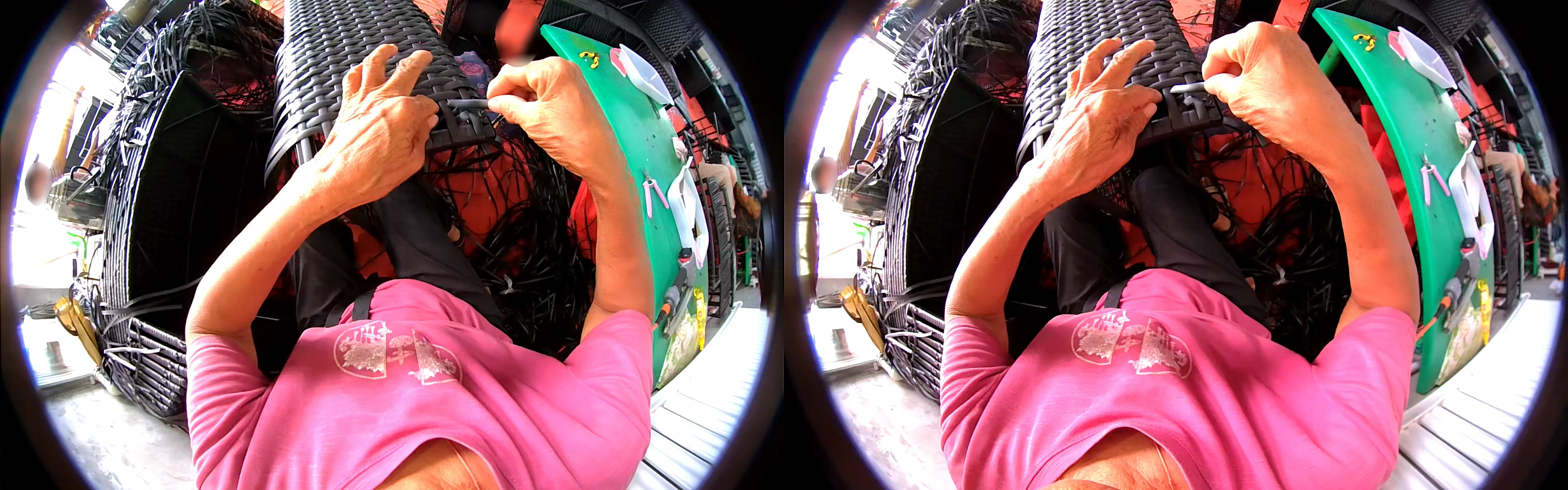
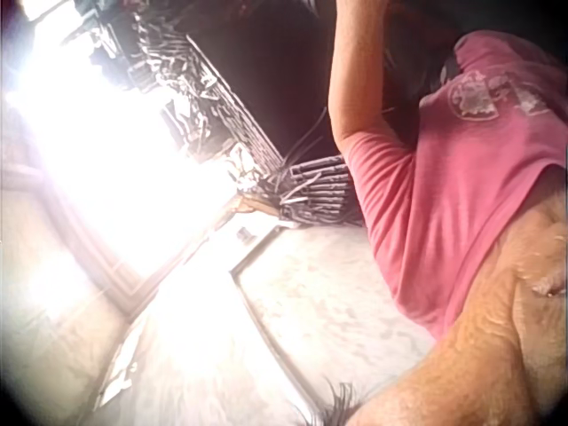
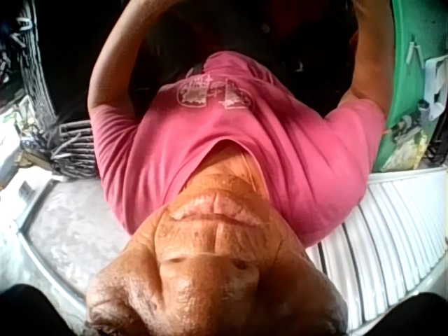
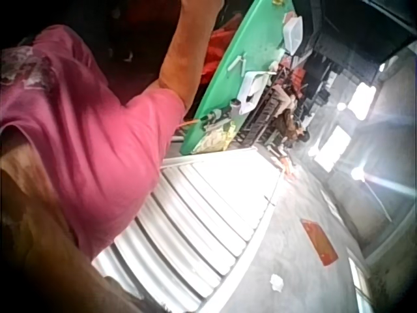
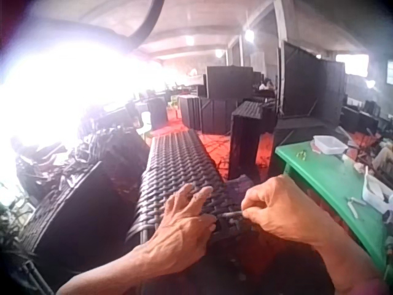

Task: The person weaves strips of synthetic rattan into a black furniture frame by hand, pulling the strips through the existing weave and securing them.

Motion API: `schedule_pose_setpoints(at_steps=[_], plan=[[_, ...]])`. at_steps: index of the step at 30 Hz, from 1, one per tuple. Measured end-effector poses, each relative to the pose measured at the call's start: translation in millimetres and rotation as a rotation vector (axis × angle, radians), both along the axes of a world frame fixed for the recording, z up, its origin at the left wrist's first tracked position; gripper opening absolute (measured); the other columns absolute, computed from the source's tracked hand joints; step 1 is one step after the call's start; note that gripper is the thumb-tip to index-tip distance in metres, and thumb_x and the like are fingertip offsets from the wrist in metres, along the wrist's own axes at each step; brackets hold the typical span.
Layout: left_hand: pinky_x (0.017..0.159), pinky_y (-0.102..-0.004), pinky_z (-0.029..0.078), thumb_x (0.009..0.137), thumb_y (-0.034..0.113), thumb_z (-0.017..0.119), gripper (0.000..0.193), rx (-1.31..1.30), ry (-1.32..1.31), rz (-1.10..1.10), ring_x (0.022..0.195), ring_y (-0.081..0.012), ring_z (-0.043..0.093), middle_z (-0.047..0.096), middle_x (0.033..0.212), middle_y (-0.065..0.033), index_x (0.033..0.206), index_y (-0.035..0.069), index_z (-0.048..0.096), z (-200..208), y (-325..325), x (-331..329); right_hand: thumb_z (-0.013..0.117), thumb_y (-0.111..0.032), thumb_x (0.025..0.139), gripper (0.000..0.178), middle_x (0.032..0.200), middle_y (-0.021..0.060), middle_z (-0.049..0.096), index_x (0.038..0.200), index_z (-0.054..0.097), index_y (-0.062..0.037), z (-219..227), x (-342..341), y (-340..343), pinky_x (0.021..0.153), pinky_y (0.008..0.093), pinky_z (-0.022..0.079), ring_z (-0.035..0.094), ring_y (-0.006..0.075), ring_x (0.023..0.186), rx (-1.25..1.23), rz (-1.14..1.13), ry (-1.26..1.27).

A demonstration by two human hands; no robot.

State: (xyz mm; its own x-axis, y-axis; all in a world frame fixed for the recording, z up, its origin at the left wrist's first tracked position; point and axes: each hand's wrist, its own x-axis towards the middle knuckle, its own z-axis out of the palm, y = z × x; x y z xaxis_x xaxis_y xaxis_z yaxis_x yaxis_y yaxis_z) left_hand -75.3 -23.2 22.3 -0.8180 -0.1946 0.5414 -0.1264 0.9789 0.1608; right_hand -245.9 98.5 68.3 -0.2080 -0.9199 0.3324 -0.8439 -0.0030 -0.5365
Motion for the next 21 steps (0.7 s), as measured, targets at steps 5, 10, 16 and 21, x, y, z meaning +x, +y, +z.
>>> schedule_pose_setpoints(at_steps=[5, 10, 16, 21], plan=[[0.106, -0.0502, 0.022, 0.083, 0.009, 0.057, 0.014, -0.096, -0.090, 0.003, 0.130, -0.0374, 0.029, 0.042, 0.137, -0.0146, 0.087, 0.001, 0.067, 1.8, -1.6, -2.3, 0.062, -0.005, 0.076, 0.009, 0.057, 0.0061, 0.055, 0.076, 0.062, 0.0035, 3.7, -5.8, -3.8, 0.055, 0.0277, 0.043, 0.053, 0.0096, 0.056, 0.089, 0.059, -0.033], [0.106, -0.0479, 0.022, 0.084, 0.014, 0.058, 0.017, 0.018, -0.071, 0.031, 0.129, -0.0349, 0.032, 0.043, 0.136, -0.0134, 0.087, 0.002, 0.069, -4.4, -0.7, -10.7, 0.065, -0.006, 0.080, 0.007, 0.064, -0.0015, 0.058, 0.077, 0.065, 0.0009, -15.9, -24.1, -15.1, 0.054, 0.0206, 0.042, 0.051, 0.0046, 0.058, 0.146, 0.199, -0.374], [0.097, -0.0337, 0.035, 0.073, 0.009, 0.071, 0.009, 0.284, 0.035, 0.023, 0.114, -0.0217, 0.047, 0.054, 0.125, -0.0066, 0.079, 0.003, 0.070, -3.3, -17.8, -16.4, 0.067, -0.007, 0.081, 0.008, 0.072, -0.0004, 0.062, 0.081, 0.067, 0.0009, -28.7, -24.3, -19.1, 0.061, 0.0210, 0.046, 0.057, 0.0057, 0.067, 0.110, 0.179, -0.410], [0.082, -0.0267, 0.039, 0.076, 0.009, 0.070, 0.009, 0.947, 0.257, -0.151, 0.092, -0.0114, 0.055, 0.058, 0.117, -0.0086, 0.078, 0.000, 0.069, 27.4, -23.3, -1.9, 0.067, -0.012, 0.083, 0.018, 0.090, 0.0041, 0.066, 0.093, 0.067, 0.0030, -25.4, 1.4, -16.8, 0.072, 0.0245, 0.049, 0.061, 0.0122, 0.080, -0.360, 0.156, -0.071]])
